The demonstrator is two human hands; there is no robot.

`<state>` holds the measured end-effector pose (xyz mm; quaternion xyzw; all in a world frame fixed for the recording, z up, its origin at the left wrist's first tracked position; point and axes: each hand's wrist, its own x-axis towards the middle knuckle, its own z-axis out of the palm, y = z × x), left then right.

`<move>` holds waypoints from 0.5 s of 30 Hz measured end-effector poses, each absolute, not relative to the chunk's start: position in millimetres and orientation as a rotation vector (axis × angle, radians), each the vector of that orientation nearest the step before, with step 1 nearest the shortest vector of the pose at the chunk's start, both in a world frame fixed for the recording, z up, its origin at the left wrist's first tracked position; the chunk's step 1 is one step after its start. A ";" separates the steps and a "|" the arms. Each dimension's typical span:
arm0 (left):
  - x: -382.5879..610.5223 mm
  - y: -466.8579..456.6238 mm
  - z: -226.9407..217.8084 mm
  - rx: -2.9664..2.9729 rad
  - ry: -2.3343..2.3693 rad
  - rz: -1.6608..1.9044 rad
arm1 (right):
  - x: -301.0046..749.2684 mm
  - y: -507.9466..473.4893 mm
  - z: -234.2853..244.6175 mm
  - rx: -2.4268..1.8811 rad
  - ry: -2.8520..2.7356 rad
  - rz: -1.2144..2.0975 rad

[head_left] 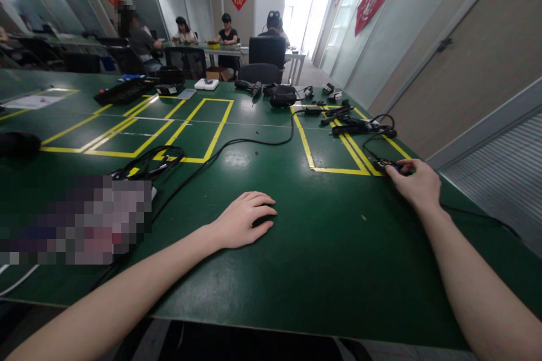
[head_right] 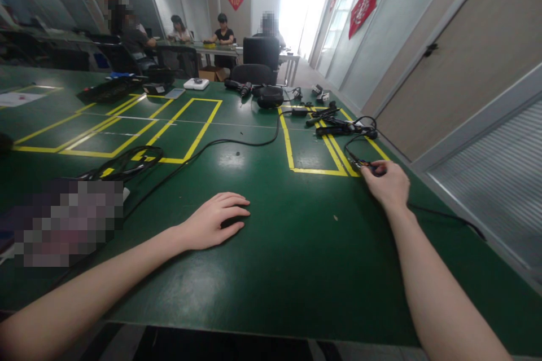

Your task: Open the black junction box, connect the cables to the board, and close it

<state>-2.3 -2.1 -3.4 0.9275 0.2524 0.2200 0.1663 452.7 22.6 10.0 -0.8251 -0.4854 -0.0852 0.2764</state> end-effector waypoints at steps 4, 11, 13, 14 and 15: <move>-1.6 -2.0 -3.4 2.640 0.719 0.630 | 442.1 21.0 16.5 -2.268 -1.210 -0.068; -2.1 -2.6 -2.1 2.638 0.725 0.614 | 438.4 22.1 23.6 -2.212 -1.107 0.062; -2.4 -2.7 -2.1 2.635 0.728 0.609 | 439.4 23.0 23.1 -2.182 -1.096 0.085; -2.4 -2.7 -2.2 2.635 0.728 0.607 | 439.9 23.3 22.5 -2.168 -1.092 0.095; -2.4 -2.7 -2.4 2.634 0.728 0.607 | 440.3 23.5 21.9 -2.155 -1.087 0.107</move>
